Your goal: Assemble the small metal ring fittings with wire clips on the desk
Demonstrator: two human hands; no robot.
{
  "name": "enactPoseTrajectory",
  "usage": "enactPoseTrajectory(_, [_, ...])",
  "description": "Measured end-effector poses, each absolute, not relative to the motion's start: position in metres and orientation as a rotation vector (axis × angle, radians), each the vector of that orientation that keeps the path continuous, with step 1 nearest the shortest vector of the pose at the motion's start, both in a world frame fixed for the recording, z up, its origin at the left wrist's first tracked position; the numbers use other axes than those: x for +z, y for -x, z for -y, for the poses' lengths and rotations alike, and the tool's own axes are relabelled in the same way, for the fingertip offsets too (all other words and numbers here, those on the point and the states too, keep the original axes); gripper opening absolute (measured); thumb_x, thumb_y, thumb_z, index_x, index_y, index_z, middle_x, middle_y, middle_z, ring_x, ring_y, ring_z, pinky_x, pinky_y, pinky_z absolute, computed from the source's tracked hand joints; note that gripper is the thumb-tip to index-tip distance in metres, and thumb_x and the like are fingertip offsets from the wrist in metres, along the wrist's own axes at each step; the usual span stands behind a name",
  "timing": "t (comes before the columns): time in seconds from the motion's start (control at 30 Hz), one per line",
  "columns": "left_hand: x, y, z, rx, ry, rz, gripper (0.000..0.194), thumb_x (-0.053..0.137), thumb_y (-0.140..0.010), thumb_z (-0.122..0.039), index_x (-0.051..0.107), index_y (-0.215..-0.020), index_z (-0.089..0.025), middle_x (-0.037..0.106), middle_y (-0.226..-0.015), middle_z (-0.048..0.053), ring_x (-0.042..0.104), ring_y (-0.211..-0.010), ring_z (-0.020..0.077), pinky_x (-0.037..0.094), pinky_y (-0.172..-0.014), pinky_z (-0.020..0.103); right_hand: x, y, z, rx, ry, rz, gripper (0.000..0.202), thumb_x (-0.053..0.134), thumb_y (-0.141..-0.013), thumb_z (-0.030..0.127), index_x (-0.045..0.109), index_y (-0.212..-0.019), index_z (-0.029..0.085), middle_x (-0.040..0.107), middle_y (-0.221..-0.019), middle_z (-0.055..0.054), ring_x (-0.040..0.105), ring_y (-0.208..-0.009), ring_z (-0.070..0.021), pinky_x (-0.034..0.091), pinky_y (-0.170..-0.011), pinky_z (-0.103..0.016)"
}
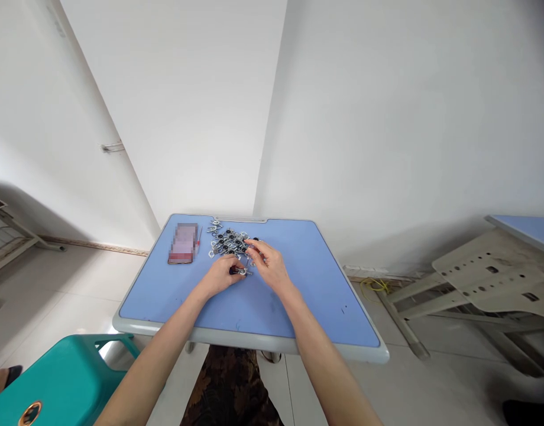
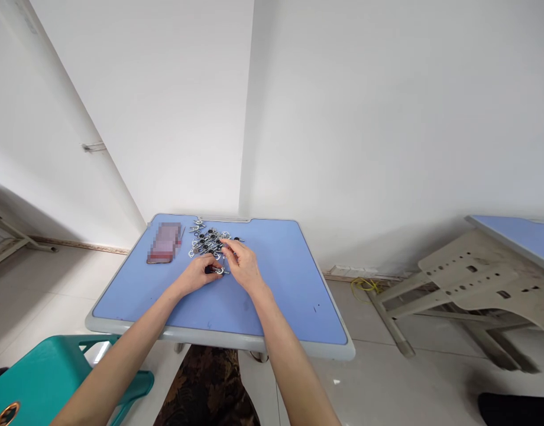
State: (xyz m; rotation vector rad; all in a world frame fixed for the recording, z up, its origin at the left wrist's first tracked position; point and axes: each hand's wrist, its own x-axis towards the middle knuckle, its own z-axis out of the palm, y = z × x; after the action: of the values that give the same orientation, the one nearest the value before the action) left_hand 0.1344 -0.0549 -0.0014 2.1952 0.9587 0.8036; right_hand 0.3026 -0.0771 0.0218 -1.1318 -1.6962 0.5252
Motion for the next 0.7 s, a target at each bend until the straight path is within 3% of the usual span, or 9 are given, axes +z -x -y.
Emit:
enactPoseTrajectory(0.33, [-0.003,-0.134,0.055,0.803,-2.183,-0.926,0.008,0.063,-0.072,-0.014,0.064,-0.08,-0.016,0.059,-0.082,0.003,0.057,-0.077,0.0166,0.046,-0.071,0.027,0.026,-0.295,0.079,0.468,1.137,1.58,0.017,0.055,-0.083,0.034,0.064,-0.08,0.019,0.06,-0.075,-0.003,0.053,-0.062,-0.0139,0.044,-0.058,-0.026])
enactPoseTrajectory(0.53, [0.0,-0.133,0.056,0.773,-2.24,-0.916,0.014,0.062,-0.075,-0.013,0.066,-0.088,-0.017,0.059,-0.089,0.005,0.055,-0.085,0.0189,0.043,-0.079,0.031,0.023,-0.29,0.08,0.437,1.211,1.512,0.02,0.057,-0.08,0.038,0.058,-0.074,0.019,0.057,-0.068,0.0,0.048,-0.054,-0.0116,0.041,-0.053,-0.025])
enactPoseTrajectory(0.7, [0.003,-0.129,0.054,0.781,-2.121,-0.835,0.014,0.064,-0.077,-0.022,0.066,-0.09,-0.017,0.057,-0.091,0.005,0.055,-0.082,0.0172,0.043,-0.076,0.029,0.029,-0.293,0.084,0.525,1.14,1.359,0.023,0.058,-0.08,0.042,0.057,-0.077,0.019,0.057,-0.068,0.0,0.052,-0.058,-0.0119,0.045,-0.056,-0.025])
